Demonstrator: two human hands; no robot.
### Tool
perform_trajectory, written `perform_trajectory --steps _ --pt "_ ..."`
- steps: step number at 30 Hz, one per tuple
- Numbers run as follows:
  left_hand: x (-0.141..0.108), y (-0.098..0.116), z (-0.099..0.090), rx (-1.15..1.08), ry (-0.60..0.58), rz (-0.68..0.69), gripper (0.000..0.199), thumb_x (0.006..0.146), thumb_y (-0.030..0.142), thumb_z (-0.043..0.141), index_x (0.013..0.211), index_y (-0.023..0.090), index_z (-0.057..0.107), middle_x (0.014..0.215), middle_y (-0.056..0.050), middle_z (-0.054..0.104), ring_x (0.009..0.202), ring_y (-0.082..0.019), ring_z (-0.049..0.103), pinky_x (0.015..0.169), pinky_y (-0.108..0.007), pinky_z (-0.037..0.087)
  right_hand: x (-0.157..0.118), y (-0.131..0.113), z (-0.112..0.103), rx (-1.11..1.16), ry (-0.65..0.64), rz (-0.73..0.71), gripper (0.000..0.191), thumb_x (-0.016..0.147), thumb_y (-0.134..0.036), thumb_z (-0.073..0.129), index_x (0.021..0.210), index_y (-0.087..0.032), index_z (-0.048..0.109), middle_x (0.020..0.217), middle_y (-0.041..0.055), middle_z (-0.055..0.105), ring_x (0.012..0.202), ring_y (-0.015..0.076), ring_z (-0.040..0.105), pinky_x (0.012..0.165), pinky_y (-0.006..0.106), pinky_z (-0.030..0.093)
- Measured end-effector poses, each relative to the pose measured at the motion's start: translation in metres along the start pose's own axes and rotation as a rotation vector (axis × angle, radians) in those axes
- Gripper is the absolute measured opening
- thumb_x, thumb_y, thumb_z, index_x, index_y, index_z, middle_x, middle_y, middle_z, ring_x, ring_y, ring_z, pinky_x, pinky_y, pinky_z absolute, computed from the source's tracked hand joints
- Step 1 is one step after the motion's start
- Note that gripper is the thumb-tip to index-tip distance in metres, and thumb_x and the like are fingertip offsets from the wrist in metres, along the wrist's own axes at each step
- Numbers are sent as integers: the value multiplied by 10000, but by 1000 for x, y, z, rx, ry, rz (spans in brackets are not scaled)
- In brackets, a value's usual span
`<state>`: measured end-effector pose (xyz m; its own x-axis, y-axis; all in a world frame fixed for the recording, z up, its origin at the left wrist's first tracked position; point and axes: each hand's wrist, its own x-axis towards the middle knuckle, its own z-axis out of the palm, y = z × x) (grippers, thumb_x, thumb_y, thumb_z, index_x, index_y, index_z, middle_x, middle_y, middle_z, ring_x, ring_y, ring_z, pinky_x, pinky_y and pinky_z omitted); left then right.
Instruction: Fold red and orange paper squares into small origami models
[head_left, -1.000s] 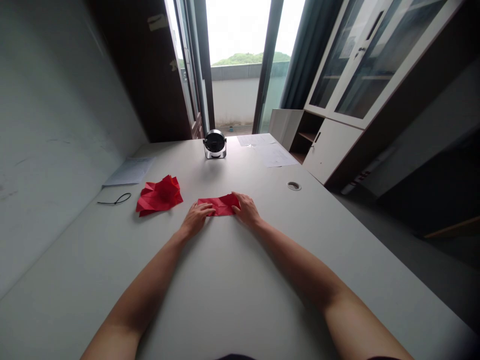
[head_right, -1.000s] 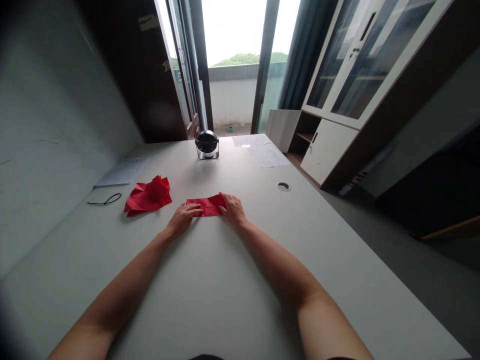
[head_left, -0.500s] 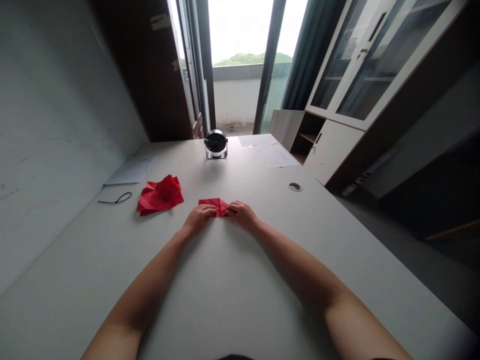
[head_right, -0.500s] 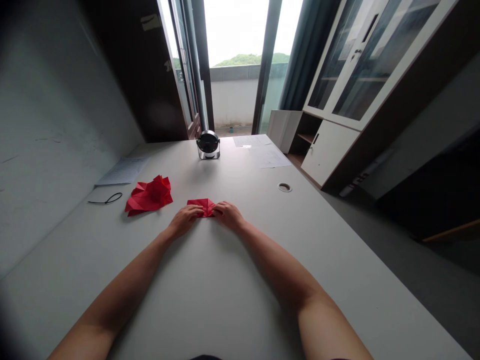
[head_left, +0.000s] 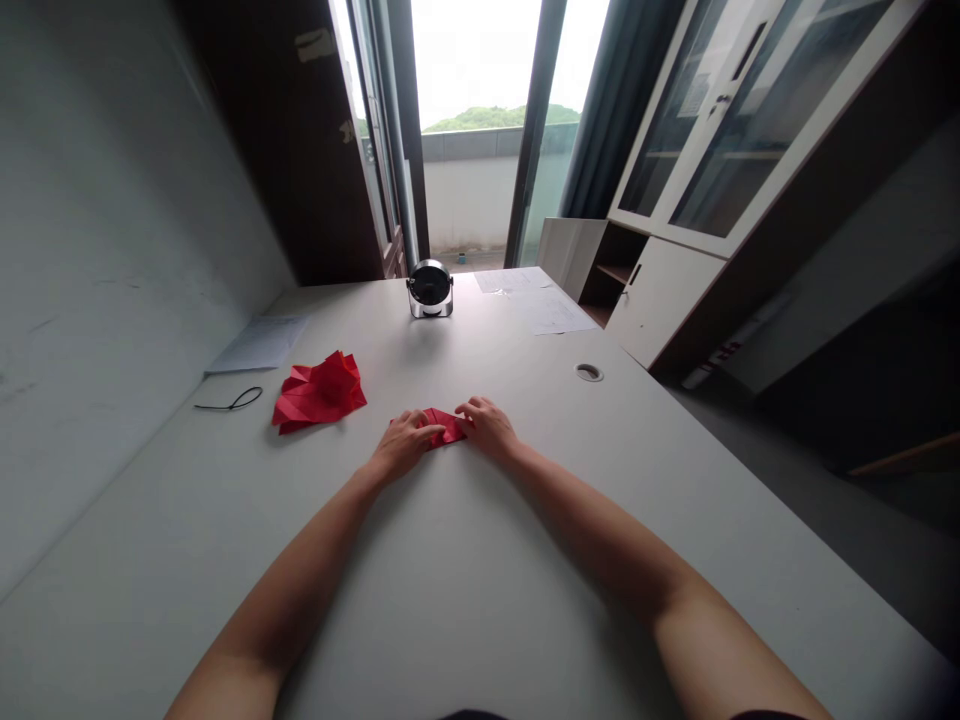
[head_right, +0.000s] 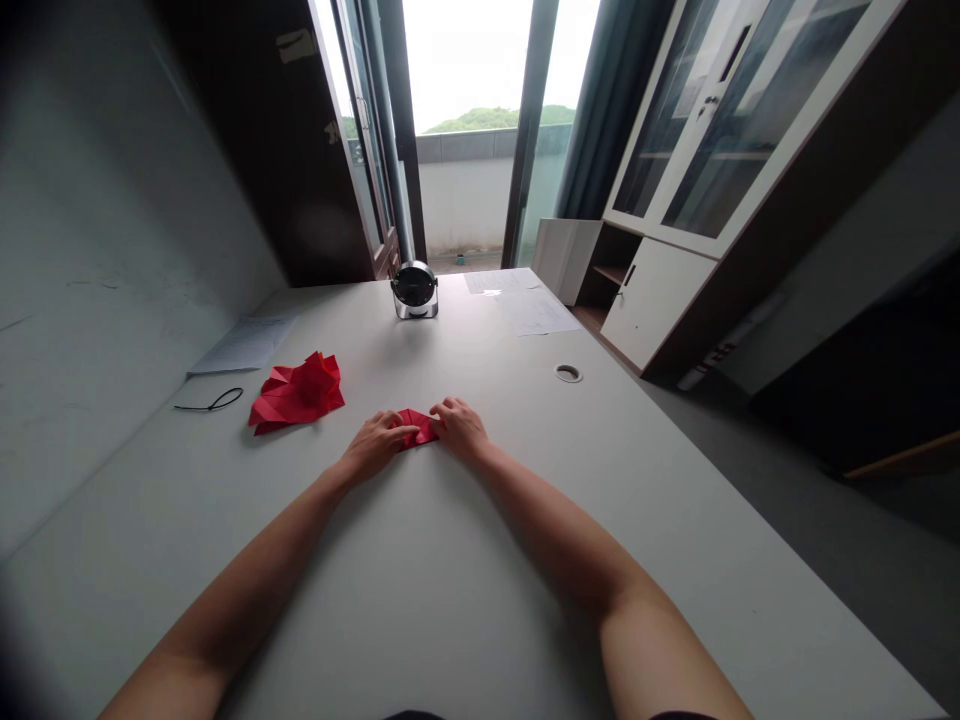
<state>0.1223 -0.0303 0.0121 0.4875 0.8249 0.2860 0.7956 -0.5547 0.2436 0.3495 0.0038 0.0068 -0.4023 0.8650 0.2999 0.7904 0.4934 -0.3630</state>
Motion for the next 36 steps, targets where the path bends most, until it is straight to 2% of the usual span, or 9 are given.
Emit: perform_trajectory --steps 5,9,16,19,21,24,28,31,36 --pt "1 -4 1 -62 -1 10 291 932 253 524 1139 324 716 1012 -80 614 949 -218 565 856 -381 485 -6 -15 -1 -136 -42 37 240 937 -404 561 1057 -218 654 1002 115 647 968 244 560 809 327 419" --pt "0 -4 1 -109 21 2 267 945 273 507 1081 297 735 984 -86 624 964 -232 574 855 -393 488 -6 -18 1 -90 -87 92 263 897 -431 617 1063 -227 629 998 93 672 931 232 587 780 309 402" --pt "1 0 -3 -78 184 -113 365 922 304 558 1285 286 593 1311 -70 561 1190 -255 498 1046 -435 405 -5 -16 2 101 -84 74 155 862 -304 647 994 -232 605 909 17 692 779 165 584 681 252 361" --pt "0 -2 -3 -90 219 -181 345 934 312 539 1270 253 591 1190 -79 620 1097 -245 553 993 -421 429 -6 -18 3 166 -68 15 84 856 -276 638 911 -219 608 846 0 669 722 141 544 650 234 345" --pt "0 -3 -4 -105 223 -200 250 957 323 502 1137 238 653 1046 -68 656 999 -232 581 942 -402 446 -6 -19 3 191 -74 -16 62 858 -270 631 873 -212 614 817 -4 653 702 131 524 638 227 340" --pt "-2 -2 -6 -110 218 -185 235 975 336 472 953 232 682 927 -58 663 926 -219 588 896 -379 452 -7 -21 0 200 -96 -56 91 882 -293 611 847 -212 633 806 -2 649 710 131 530 643 224 348" --pt "-1 7 -8 -48 183 -103 246 978 344 478 889 234 680 888 -55 661 900 -213 583 890 -375 430 -8 -26 -4 142 -78 -119 227 952 -353 529 830 -223 669 819 15 678 762 148 570 732 246 376" --pt "0 11 -7 -1 177 -63 266 987 349 463 884 234 679 901 -59 660 904 -216 575 896 -380 411 -7 -29 -6 109 -62 -136 255 967 -324 503 817 -223 683 823 22 696 776 152 586 784 257 378" --pt "0 7 -9 -3 239 -141 270 998 337 429 914 232 663 908 -62 653 913 -223 576 888 -383 405 -5 -24 -3 165 -57 -76 251 946 -313 514 798 -221 693 774 11 686 691 135 554 681 232 369"
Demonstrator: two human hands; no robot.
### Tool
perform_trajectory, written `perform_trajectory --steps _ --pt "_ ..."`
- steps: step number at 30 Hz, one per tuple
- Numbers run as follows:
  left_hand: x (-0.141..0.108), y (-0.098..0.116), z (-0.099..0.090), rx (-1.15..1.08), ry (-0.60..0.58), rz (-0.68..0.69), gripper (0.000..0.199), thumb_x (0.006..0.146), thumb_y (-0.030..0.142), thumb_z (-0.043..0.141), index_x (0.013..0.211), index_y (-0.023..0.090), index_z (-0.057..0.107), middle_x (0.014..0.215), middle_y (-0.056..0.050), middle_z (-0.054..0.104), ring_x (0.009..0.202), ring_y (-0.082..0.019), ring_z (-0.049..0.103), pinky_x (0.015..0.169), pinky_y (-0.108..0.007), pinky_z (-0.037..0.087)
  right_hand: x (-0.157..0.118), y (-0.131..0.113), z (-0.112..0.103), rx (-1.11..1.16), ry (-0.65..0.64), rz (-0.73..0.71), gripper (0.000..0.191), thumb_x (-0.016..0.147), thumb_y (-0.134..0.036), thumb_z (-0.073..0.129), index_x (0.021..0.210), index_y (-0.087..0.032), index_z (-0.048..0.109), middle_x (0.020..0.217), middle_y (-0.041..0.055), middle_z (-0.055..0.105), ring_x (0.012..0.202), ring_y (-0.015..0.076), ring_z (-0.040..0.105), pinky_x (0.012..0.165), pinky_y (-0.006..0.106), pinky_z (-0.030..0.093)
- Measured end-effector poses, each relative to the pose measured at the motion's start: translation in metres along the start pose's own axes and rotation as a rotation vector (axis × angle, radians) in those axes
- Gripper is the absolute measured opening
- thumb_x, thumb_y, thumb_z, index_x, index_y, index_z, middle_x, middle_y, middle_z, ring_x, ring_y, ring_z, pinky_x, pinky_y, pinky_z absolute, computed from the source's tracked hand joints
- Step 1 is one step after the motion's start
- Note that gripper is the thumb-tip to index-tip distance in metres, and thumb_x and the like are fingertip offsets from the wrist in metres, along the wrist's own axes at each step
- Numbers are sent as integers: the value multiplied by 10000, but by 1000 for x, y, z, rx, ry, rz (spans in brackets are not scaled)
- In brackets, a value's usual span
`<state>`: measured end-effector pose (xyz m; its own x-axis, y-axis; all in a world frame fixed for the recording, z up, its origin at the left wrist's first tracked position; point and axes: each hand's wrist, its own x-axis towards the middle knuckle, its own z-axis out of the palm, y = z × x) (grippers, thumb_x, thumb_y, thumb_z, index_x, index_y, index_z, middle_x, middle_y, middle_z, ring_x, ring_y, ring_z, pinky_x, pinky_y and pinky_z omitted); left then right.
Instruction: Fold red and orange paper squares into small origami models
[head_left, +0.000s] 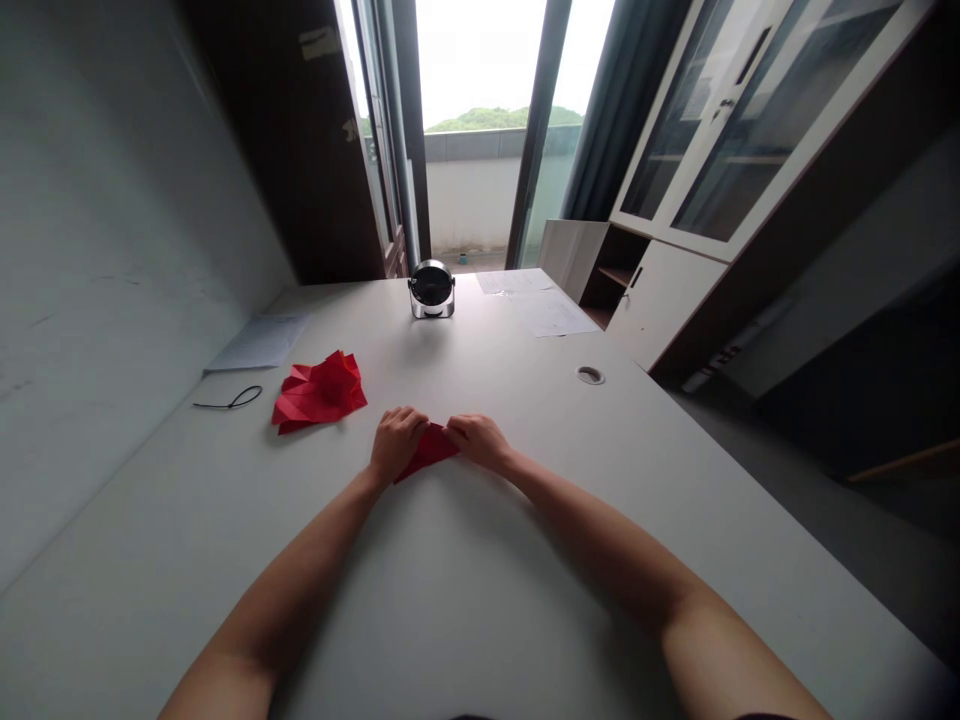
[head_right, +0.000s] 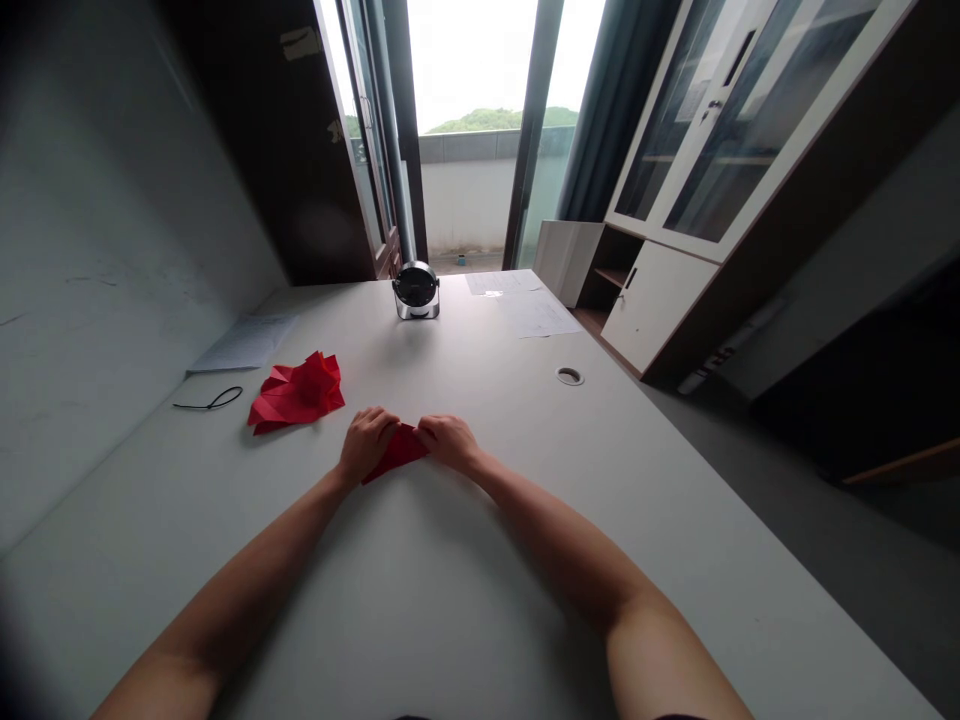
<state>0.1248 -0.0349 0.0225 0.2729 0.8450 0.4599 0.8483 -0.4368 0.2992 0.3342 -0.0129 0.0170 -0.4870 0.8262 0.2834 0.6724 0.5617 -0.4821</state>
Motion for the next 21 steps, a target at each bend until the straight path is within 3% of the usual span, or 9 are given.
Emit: perform_trajectory --steps 9,17,21 --pt "2 -13 -4 -4 109 -147 284 1007 274 356 970 217 631 927 -76 651 882 -226 605 867 -380 414 8 32 3 124 90 133 281 919 -372 501 769 -210 676 634 -24 621 573 114 468 585 215 338" --pt "0 -13 -1 -6 89 -175 284 1011 291 348 996 218 622 949 -69 659 810 -205 613 773 -328 437 9 43 -4 73 306 249 312 959 -398 449 817 -204 646 730 18 657 661 156 552 670 252 399" --pt "-1 -13 -2 -29 70 -156 275 1010 294 359 996 221 624 950 -63 662 808 -195 617 750 -310 445 7 34 -14 26 425 183 300 988 -352 409 882 -195 642 876 73 675 856 202 588 822 303 428"
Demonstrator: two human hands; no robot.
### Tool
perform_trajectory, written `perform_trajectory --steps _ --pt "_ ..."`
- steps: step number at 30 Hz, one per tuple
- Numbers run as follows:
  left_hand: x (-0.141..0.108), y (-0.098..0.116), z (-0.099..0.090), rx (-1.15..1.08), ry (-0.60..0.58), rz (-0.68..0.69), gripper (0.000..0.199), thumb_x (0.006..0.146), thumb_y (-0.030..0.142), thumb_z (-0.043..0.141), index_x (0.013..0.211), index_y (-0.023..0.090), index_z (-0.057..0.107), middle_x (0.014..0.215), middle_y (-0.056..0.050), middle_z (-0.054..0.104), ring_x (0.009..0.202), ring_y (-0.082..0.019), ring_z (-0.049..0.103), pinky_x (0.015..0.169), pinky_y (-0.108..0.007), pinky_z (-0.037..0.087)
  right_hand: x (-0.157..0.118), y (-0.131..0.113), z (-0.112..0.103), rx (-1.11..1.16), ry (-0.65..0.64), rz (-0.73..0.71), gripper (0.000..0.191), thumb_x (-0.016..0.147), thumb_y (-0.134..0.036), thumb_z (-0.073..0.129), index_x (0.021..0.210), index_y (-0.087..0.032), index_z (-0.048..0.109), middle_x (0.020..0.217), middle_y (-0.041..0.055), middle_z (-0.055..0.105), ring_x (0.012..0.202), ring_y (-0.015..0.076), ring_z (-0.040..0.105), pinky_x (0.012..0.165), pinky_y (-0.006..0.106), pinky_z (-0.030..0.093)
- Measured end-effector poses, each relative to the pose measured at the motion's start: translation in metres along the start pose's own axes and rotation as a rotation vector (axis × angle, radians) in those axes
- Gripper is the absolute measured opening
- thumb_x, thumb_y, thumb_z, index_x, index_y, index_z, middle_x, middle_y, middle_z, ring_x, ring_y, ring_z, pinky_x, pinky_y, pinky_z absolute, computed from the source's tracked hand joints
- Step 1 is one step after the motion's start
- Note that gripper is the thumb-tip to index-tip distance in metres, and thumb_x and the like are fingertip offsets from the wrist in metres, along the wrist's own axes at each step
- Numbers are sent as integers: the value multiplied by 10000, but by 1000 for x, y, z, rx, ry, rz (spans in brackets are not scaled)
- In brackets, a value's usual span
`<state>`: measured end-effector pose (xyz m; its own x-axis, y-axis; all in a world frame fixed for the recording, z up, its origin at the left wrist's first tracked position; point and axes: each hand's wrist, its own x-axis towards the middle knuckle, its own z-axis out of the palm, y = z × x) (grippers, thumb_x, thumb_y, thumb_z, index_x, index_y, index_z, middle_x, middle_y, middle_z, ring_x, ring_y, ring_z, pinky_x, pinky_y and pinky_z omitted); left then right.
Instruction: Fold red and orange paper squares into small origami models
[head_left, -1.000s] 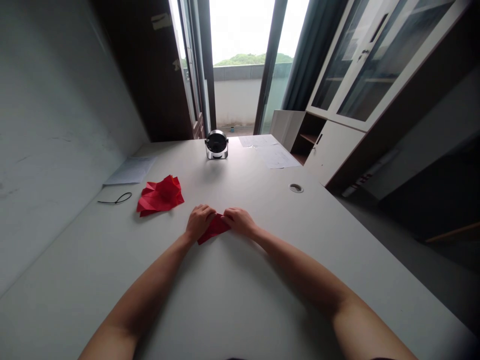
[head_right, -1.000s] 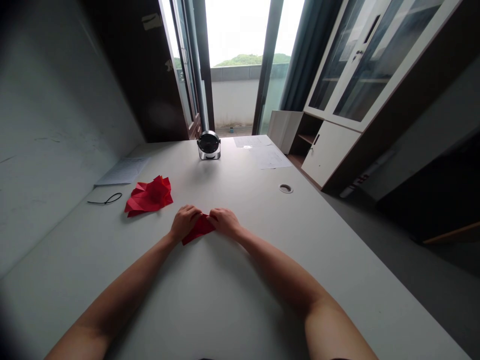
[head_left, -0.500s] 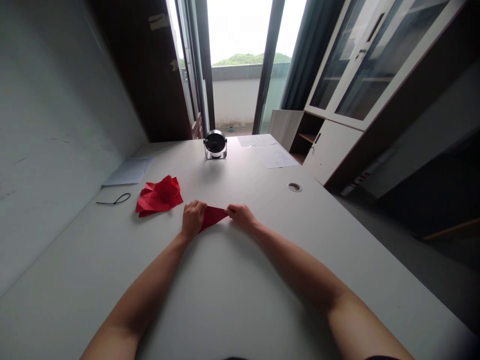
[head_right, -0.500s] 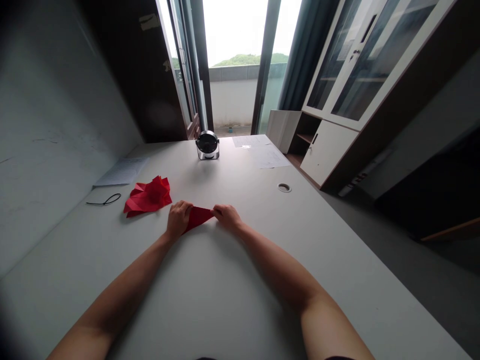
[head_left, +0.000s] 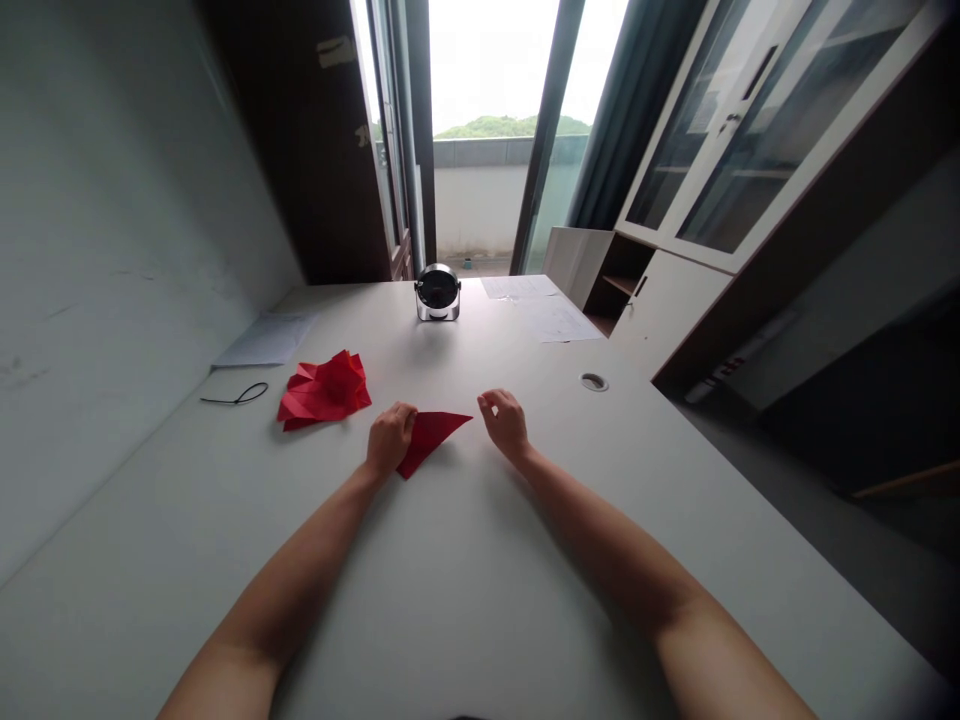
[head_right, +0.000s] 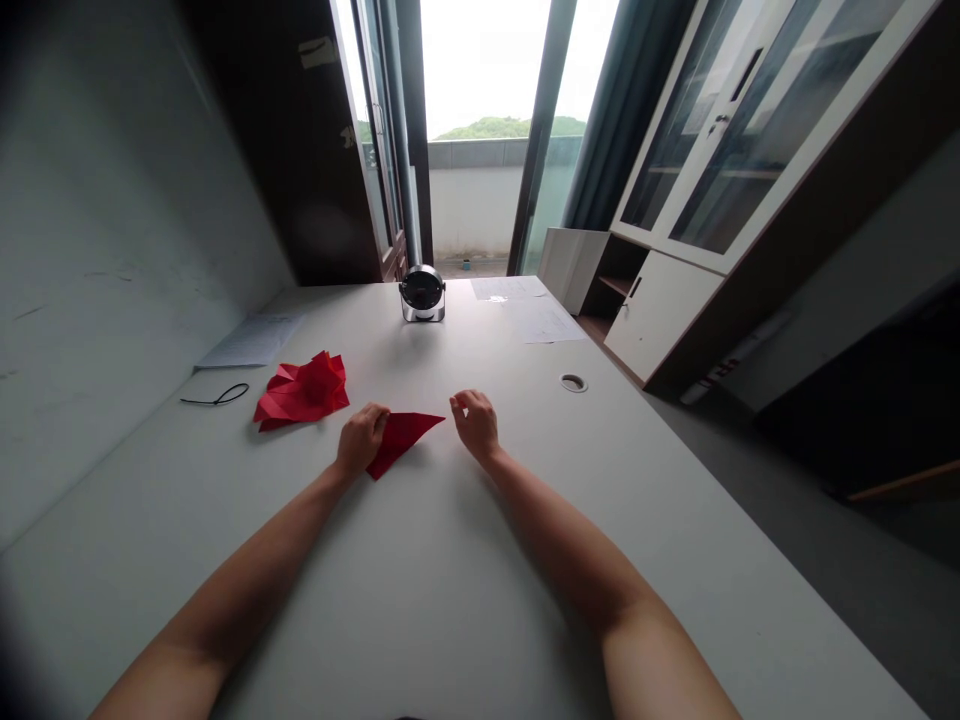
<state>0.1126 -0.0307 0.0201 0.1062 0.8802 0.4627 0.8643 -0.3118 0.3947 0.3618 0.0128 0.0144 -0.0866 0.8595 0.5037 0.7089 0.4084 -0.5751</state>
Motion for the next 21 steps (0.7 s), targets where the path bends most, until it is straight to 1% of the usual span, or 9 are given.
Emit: perform_trajectory --steps 2,5,7,10,13,15,17,19,21 --pt "-1 2 1 7 -33 47 273 1010 299 369 983 221 629 949 -60 666 814 -195 616 767 -314 447 -3 -10 -2 3 -14 -86 284 996 -343 416 923 -195 647 942 83 680 934 207 584 899 320 412" --pt "-2 8 5 1 -96 129 263 1008 300 386 995 226 638 950 -53 674 840 -192 621 805 -316 450 -10 -24 2 15 -159 -214 211 966 -343 508 957 -208 670 983 70 696 963 201 593 938 326 392" --pt "-3 11 7 -42 -127 164 248 1004 284 399 1053 231 636 981 -51 682 870 -189 629 827 -312 454 -14 -30 9 43 -284 -248 177 936 -330 562 938 -211 693 942 59 711 890 186 611 904 314 400" --pt "-2 9 8 -138 -111 153 260 990 249 416 1144 239 625 1057 -57 689 910 -190 637 848 -313 457 -18 -30 17 148 -440 -193 168 911 -300 571 896 -210 713 815 25 711 724 148 592 745 265 417" --pt "0 -1 3 -246 -76 77 248 954 258 483 1133 245 655 1046 -57 699 906 -202 639 837 -320 458 -16 -22 19 291 -512 -78 191 894 -312 558 869 -202 712 716 -8 677 625 121 536 624 232 387" --pt "3 -11 0 -361 -88 -26 233 923 302 542 1101 238 679 901 -43 703 797 -193 631 758 -303 461 -12 -13 16 371 -481 -4 215 883 -353 560 852 -194 701 708 -12 663 627 122 520 611 231 381" --pt "5 -19 -2 -564 -127 -157 238 889 364 593 1037 207 695 796 -33 685 702 -174 610 666 -275 452 -7 -5 13 447 -437 62 250 874 -399 563 833 -185 685 697 -10 644 632 127 509 604 234 380" --pt "8 -23 -2 -826 -162 -280 281 839 409 654 992 177 694 814 -43 689 701 -167 614 634 -255 453 -3 1 11 529 -424 107 281 865 -436 567 830 -177 672 689 -9 622 626 127 496 592 236 375" --pt "10 -23 -1 -1070 -199 -374 342 792 419 707 1014 161 676 861 -55 694 717 -162 625 632 -246 465 -1 5 10 602 -436 125 306 856 -463 577 835 -171 667 693 -9 609 624 126 486 586 238 372"
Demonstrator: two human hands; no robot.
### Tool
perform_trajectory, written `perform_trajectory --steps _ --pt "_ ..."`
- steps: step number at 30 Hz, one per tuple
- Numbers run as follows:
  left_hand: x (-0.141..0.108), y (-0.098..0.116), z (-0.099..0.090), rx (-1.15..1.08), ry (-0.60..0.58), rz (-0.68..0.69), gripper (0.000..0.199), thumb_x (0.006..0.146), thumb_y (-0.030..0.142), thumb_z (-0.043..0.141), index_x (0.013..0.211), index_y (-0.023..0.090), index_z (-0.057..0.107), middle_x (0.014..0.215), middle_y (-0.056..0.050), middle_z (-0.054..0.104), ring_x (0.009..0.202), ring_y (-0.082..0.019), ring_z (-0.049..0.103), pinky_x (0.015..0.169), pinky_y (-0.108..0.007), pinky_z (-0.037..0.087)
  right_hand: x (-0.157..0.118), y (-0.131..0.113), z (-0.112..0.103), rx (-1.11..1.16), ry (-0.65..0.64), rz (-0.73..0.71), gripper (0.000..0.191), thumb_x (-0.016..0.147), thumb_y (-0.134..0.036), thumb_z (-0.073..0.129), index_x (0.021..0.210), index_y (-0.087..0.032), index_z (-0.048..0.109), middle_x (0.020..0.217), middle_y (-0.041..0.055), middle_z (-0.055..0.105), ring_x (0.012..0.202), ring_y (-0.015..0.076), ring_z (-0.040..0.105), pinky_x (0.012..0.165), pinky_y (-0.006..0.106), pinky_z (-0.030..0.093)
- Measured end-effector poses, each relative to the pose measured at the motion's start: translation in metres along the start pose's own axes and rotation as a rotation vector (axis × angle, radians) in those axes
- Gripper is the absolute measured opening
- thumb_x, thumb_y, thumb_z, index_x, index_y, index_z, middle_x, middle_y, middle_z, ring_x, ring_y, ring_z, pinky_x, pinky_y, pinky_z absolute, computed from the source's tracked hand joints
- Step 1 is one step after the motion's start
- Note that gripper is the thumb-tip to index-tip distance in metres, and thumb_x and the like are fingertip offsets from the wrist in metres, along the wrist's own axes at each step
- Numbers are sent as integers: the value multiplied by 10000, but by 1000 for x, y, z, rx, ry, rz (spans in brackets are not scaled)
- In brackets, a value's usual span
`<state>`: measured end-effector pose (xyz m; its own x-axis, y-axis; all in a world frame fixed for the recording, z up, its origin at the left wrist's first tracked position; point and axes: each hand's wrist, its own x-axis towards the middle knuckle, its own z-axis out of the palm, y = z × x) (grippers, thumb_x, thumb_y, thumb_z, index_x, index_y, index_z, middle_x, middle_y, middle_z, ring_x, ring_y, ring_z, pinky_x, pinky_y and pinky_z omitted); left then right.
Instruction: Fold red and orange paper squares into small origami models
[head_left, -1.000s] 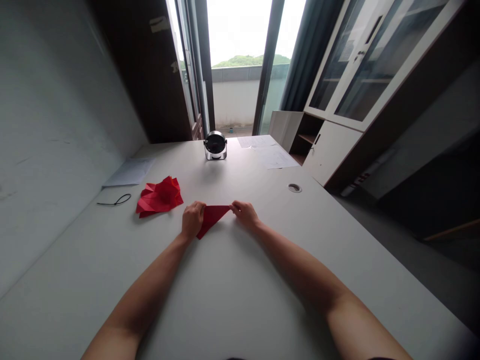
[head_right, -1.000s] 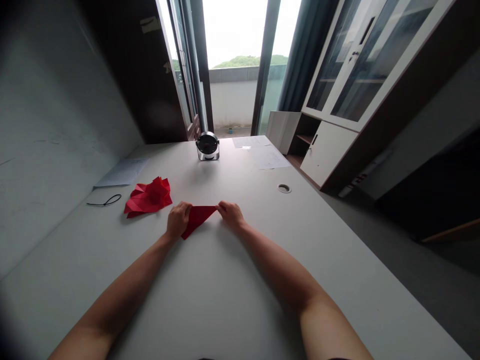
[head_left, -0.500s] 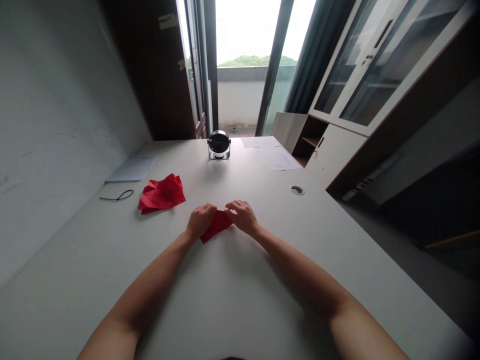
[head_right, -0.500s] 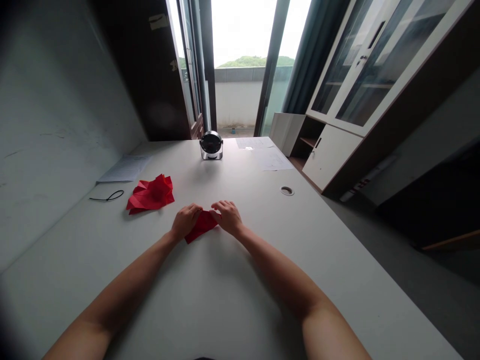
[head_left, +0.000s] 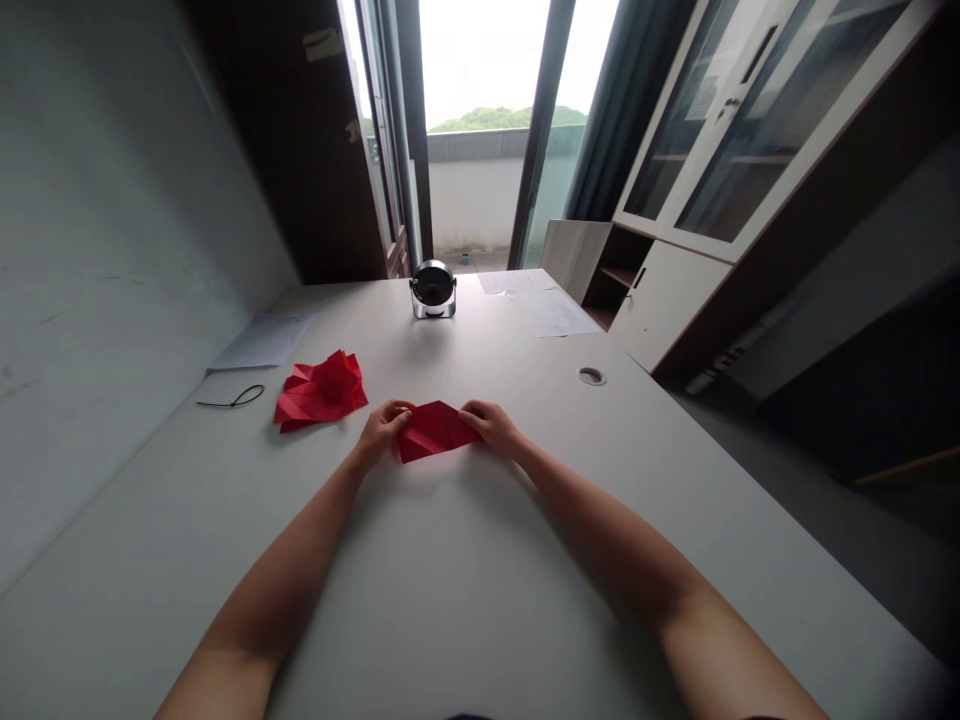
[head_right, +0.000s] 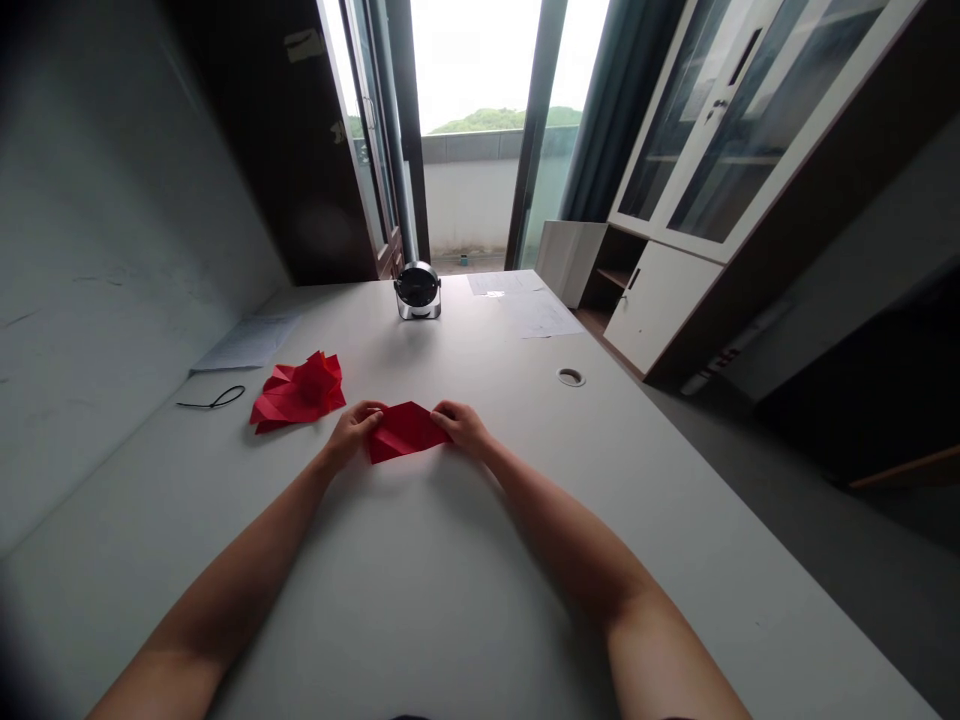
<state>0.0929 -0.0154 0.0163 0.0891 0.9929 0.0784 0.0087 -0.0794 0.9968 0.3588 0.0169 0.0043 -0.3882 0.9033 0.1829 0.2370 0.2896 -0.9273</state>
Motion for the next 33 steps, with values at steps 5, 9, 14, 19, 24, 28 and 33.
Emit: perform_trajectory --steps 5,9,14,19,24,28,33 --pt "-1 1 7 -364 -62 -123 435 760 351 768 1119 156 618 848 -36 670 690 -119 621 640 -221 481 0 0 0 123 -7 3 349 834 -510 611 817 -164 658 692 -12 591 624 120 475 590 238 371" --pt "-3 0 15 -443 -46 -175 522 764 342 774 1205 162 561 868 -43 668 710 -128 637 660 -239 508 0 1 4 201 33 18 376 817 -541 624 820 -166 652 705 -5 602 627 122 485 586 238 382" --pt "-5 2 28 -410 18 -167 500 753 386 779 1141 160 561 912 -44 669 707 -120 637 656 -234 507 0 2 11 221 112 -2 371 809 -542 626 810 -171 632 682 -6 592 611 123 488 566 238 386" --pt "-12 10 36 -270 -101 -162 511 813 482 692 1194 151 608 1048 -107 696 889 -208 668 783 -306 516 -1 1 13 113 164 -40 328 840 -502 586 815 -177 628 682 -4 593 613 127 490 562 237 383" --pt "-16 15 36 -45 -280 -156 480 802 462 708 1147 129 693 1038 -106 722 931 -258 660 800 -318 491 -5 -5 10 -111 180 -93 276 874 -434 546 810 -183 642 634 -20 563 581 114 450 559 231 351" --pt "-17 17 34 -45 -307 -203 511 808 480 695 1168 116 688 988 -115 731 848 -239 673 732 -301 493 -7 -7 7 -209 167 -111 294 878 -441 545 784 -182 647 614 -25 556 561 107 431 548 230 331" --pt "-17 17 32 -56 -296 -242 505 789 472 713 1150 120 680 846 -95 718 628 -159 638 599 -262 485 -7 -8 5 -234 189 -114 312 876 -454 544 753 -182 638 600 -25 545 552 108 422 541 236 317"
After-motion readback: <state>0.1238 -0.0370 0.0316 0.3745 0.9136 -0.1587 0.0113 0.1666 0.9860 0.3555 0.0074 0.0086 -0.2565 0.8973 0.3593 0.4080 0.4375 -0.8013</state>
